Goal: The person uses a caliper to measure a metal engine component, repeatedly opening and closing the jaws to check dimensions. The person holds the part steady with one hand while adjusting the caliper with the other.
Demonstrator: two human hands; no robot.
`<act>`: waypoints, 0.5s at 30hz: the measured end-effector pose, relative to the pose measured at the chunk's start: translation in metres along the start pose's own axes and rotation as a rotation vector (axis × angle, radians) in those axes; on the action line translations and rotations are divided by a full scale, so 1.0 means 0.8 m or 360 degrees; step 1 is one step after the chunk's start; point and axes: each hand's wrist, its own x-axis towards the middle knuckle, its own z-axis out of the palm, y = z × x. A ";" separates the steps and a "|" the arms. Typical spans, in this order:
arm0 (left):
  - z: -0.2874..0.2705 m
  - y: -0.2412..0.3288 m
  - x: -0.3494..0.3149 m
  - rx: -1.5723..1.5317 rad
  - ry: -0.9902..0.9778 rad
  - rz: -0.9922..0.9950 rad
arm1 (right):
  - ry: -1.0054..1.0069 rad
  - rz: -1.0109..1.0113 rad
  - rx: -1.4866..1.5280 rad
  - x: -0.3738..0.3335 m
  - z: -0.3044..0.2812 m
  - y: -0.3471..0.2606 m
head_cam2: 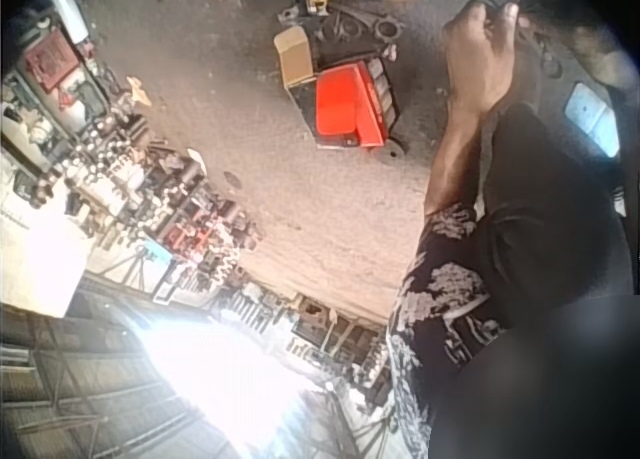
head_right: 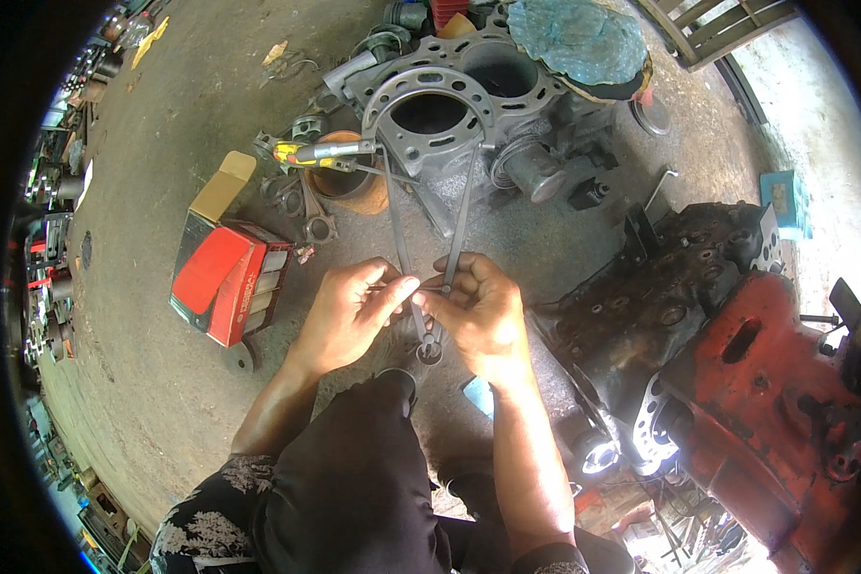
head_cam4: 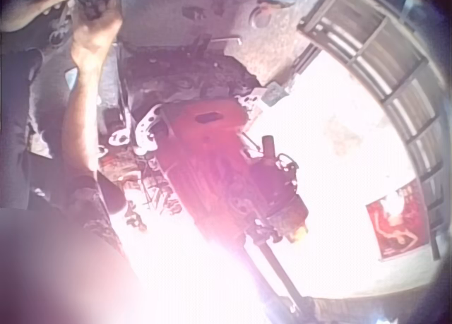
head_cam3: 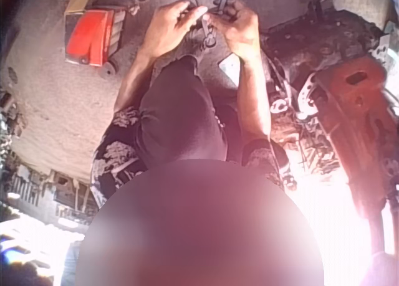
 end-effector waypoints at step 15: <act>0.001 -0.006 0.002 0.0022 -0.0018 -0.0040 | 0.0008 0.0040 -0.0058 0.000 -0.001 -0.002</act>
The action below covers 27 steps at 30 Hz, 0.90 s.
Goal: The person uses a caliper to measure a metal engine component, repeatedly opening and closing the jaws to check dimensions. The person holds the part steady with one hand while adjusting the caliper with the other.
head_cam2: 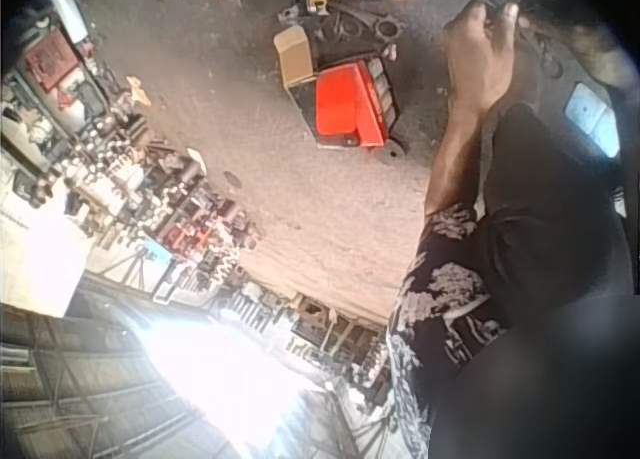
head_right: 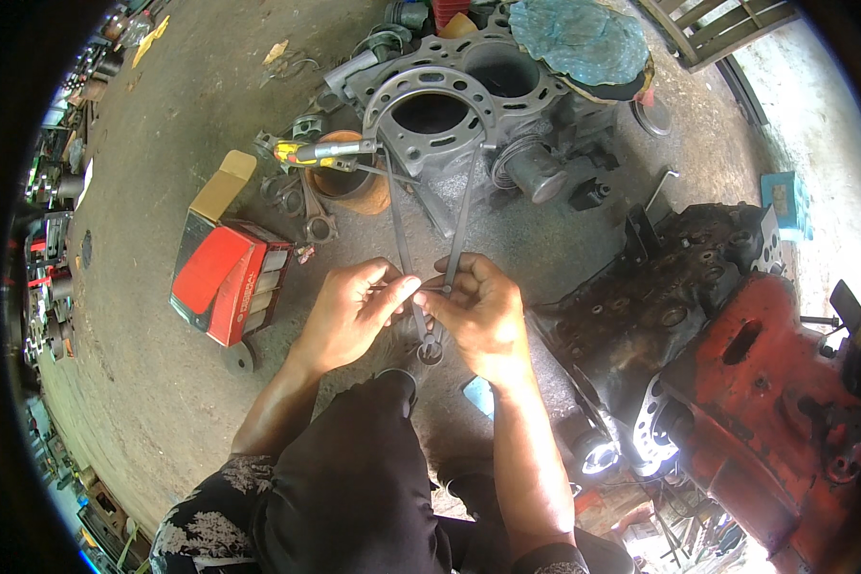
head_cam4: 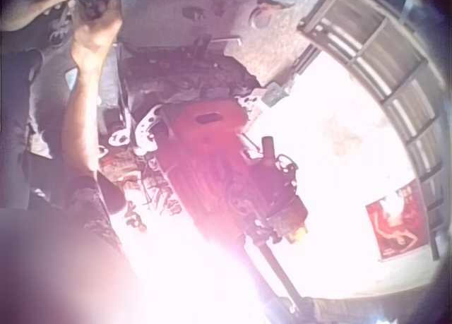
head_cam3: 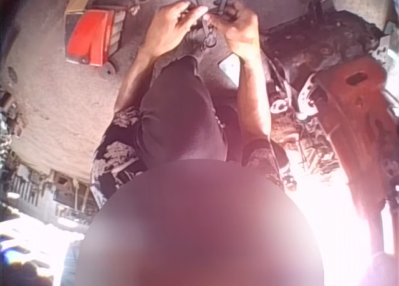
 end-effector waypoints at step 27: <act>-0.001 0.009 -0.003 -0.0043 0.0019 0.0047 | 0.0014 -0.0044 0.0046 -0.002 0.002 0.001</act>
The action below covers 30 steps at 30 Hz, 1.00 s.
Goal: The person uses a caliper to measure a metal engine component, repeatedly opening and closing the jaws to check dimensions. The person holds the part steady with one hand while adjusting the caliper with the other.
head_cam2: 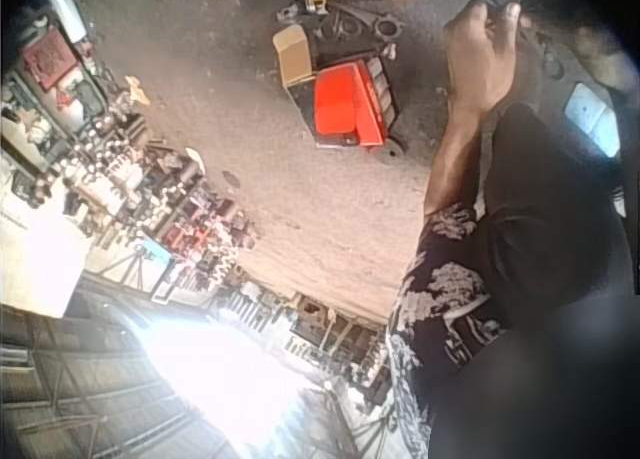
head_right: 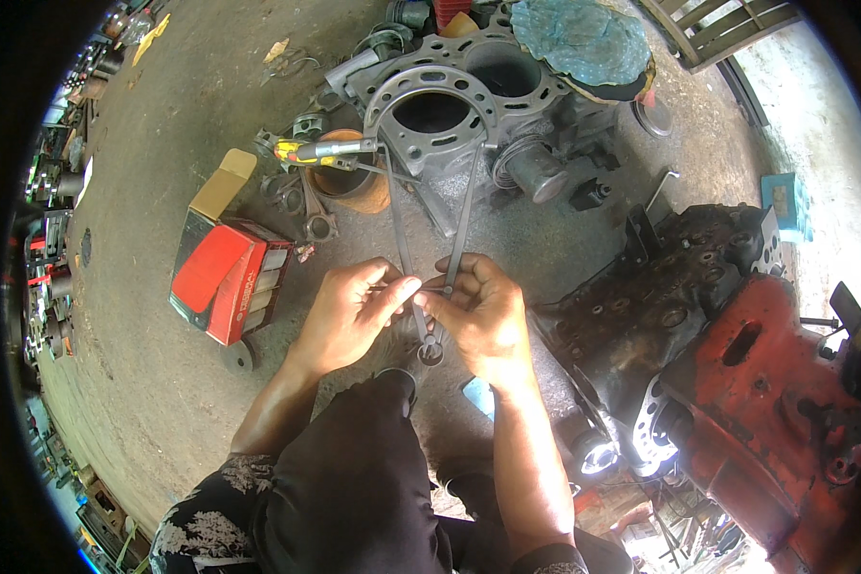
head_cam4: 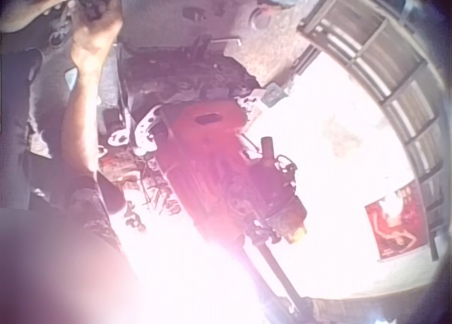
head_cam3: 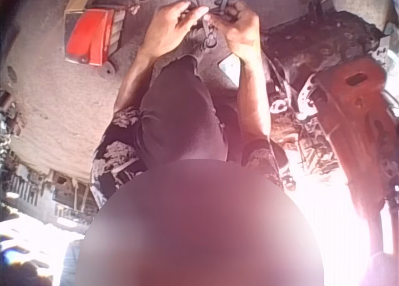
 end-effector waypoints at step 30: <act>-0.003 -0.081 -0.044 -0.0252 -0.0135 0.0114 | 0.0230 0.0137 0.0121 -0.103 -0.014 0.006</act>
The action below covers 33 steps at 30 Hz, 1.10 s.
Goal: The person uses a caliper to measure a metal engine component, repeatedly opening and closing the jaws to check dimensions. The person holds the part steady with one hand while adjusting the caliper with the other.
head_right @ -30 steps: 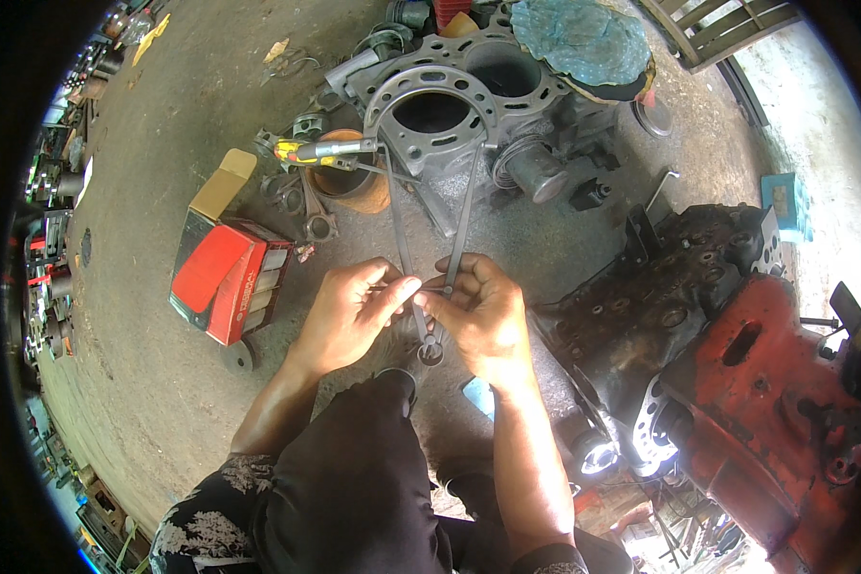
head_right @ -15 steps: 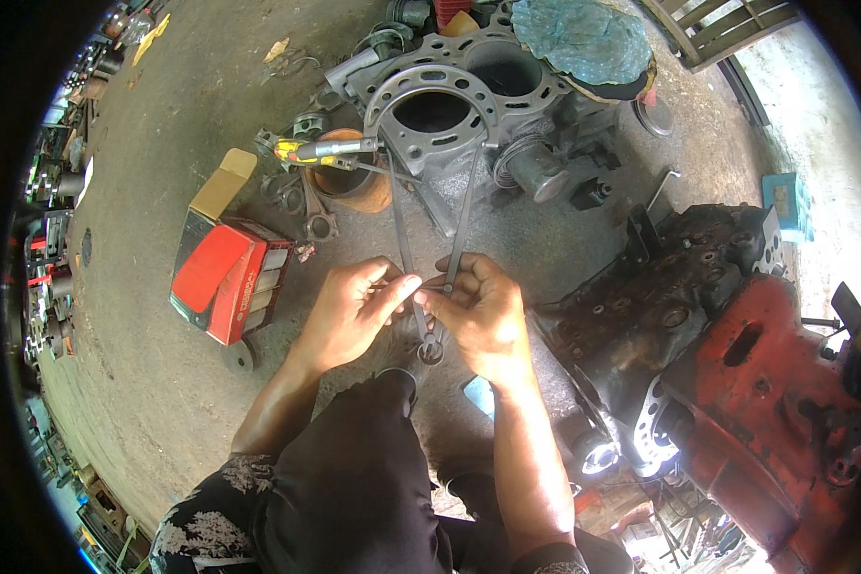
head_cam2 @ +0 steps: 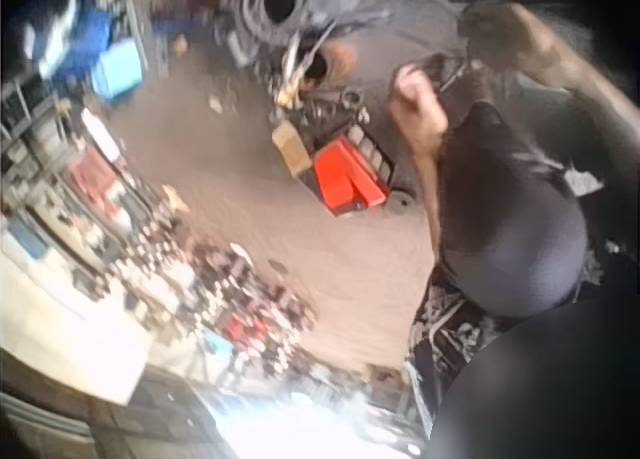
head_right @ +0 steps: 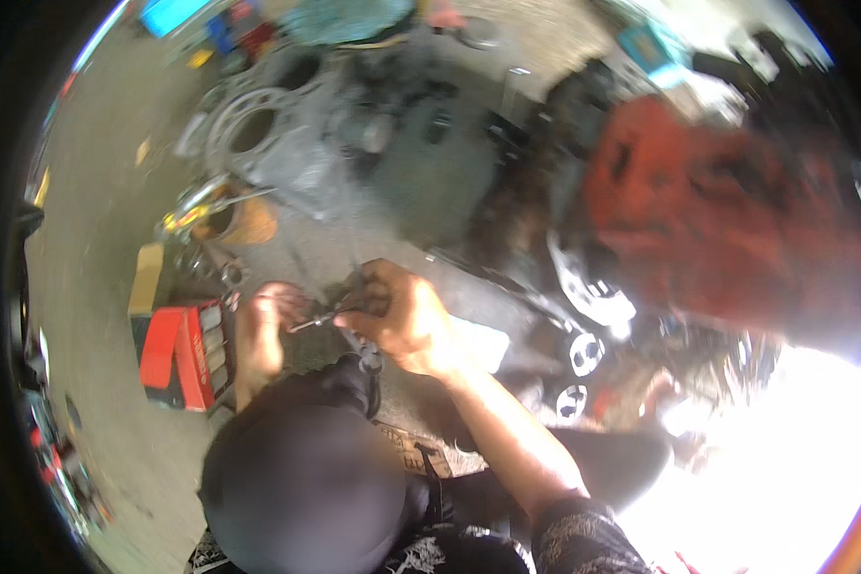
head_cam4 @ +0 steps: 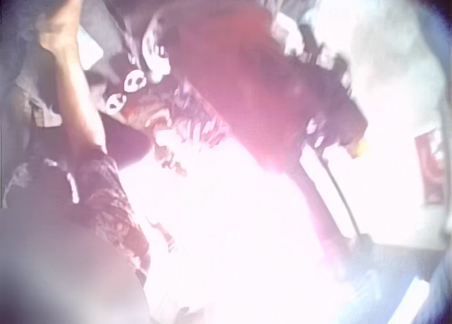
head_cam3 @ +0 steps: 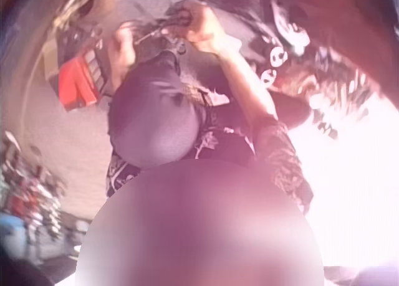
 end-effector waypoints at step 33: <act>0.294 0.206 0.026 0.0840 -0.1491 0.0176 | 0.0870 -0.0367 0.0625 -0.244 -0.166 0.086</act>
